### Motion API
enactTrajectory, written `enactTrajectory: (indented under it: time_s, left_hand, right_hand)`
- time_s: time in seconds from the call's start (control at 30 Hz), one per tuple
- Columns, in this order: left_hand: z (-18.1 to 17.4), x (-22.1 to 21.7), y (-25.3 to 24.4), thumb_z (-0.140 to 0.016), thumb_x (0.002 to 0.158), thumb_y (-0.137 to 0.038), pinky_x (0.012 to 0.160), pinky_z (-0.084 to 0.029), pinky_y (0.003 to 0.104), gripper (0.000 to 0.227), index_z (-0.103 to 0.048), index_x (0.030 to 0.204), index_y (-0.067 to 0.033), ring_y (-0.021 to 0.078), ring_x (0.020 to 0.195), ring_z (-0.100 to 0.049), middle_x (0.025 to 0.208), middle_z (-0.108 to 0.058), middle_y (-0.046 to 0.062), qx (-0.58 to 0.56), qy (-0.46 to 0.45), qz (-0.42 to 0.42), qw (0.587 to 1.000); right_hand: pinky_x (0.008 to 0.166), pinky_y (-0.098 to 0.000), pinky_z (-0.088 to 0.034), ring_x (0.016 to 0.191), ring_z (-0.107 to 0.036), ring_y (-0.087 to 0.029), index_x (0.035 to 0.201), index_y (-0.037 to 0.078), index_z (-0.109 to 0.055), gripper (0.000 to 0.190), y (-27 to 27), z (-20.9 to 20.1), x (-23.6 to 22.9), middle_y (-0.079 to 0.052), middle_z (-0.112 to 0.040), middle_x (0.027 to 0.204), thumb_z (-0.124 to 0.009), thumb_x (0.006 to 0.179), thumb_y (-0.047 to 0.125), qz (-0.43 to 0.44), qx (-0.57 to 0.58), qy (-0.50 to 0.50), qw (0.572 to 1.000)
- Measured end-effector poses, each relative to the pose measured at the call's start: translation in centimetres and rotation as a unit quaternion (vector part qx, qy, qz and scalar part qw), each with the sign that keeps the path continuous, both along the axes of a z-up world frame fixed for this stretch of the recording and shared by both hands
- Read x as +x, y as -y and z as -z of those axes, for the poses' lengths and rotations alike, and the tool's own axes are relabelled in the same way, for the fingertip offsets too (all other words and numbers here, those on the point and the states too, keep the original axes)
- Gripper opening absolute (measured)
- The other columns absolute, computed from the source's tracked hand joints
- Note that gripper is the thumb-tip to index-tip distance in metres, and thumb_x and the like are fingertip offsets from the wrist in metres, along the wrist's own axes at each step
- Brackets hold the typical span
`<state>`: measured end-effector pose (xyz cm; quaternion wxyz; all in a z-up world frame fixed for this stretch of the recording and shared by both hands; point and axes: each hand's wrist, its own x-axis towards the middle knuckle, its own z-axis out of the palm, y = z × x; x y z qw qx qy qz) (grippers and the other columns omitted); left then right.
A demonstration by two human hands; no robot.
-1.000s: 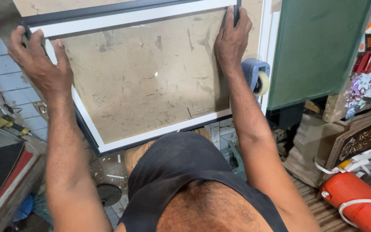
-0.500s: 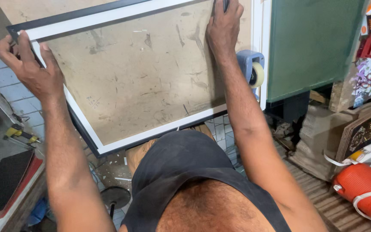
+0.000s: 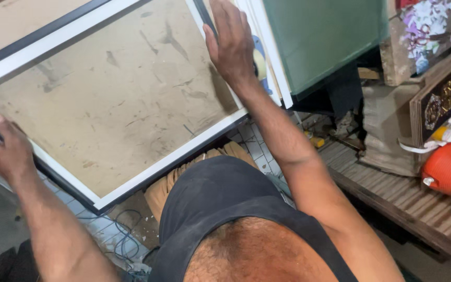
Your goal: The person applies white tape along the edges of a rectangular frame resting on a workbench. They repeatedly measure, cut, and press the tape onto each side, smoothing it down and trimming excess. The person works methodically around the frame, ensuring the tape adheres evenly along all four edges.
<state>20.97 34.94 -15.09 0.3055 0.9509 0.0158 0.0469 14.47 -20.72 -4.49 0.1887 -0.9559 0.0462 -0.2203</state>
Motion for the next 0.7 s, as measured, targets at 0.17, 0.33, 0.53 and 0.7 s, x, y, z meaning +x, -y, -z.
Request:
enactTrajectory:
  time_s: [0.17, 0.33, 0.53, 0.7]
  left_hand:
    - [1.1, -11.1, -0.1, -0.055, 0.118, -0.005, 0.12, -0.053, 0.043, 0.048, -0.033, 0.161, 0.0022, 0.0337, 0.146, -0.061, 0.155, -0.056, 0.025, -0.087, -0.006, -0.056, 0.995]
    - [1.5, -20.5, 1.1, -0.051, 0.12, -0.007, 0.127, -0.044, 0.047, 0.054, -0.024, 0.165, 0.0002, 0.0384, 0.156, -0.049, 0.158, -0.042, 0.031, -0.04, -0.036, -0.112, 0.992]
    - [0.5, -23.4, 2.4, -0.052, 0.119, -0.011, 0.125, -0.038, 0.049, 0.059, -0.02, 0.167, -0.0027, 0.0379, 0.15, -0.046, 0.161, -0.041, 0.029, -0.019, -0.085, -0.168, 0.982]
    - [-0.3, -23.7, 3.5, -0.054, 0.118, -0.012, 0.122, -0.04, 0.046, 0.056, -0.022, 0.162, -0.0015, 0.0364, 0.147, -0.045, 0.159, -0.038, 0.024, 0.01, -0.046, -0.172, 0.984]
  right_hand:
    - [0.087, -0.0437, -0.053, 0.103, -0.065, -0.033, 0.11, 0.002, -0.067, 0.014, 5.5, -4.0, -12.1, -0.014, -0.067, 0.11, -0.073, 0.1, 0.01, 0.151, 0.042, -0.02, 0.987]
    - [0.08, -0.0459, -0.052, 0.093, -0.064, -0.034, 0.099, 0.004, -0.067, 0.019, 10.1, -2.3, -21.8, -0.012, -0.066, 0.098, -0.081, 0.092, 0.014, 0.209, 0.01, -0.139, 0.968]
    - [0.073, -0.0433, -0.052, 0.089, -0.065, -0.032, 0.095, 0.005, -0.067, 0.02, 10.7, 0.3, -25.4, -0.011, -0.063, 0.093, -0.083, 0.086, 0.014, 0.159, -0.046, -0.121, 0.979]
    - [0.067, -0.0443, -0.051, 0.082, -0.065, -0.03, 0.088, 0.008, -0.067, 0.022, 10.5, 1.4, -25.4, -0.008, -0.064, 0.086, -0.085, 0.085, 0.021, 0.172, -0.082, -0.17, 0.967]
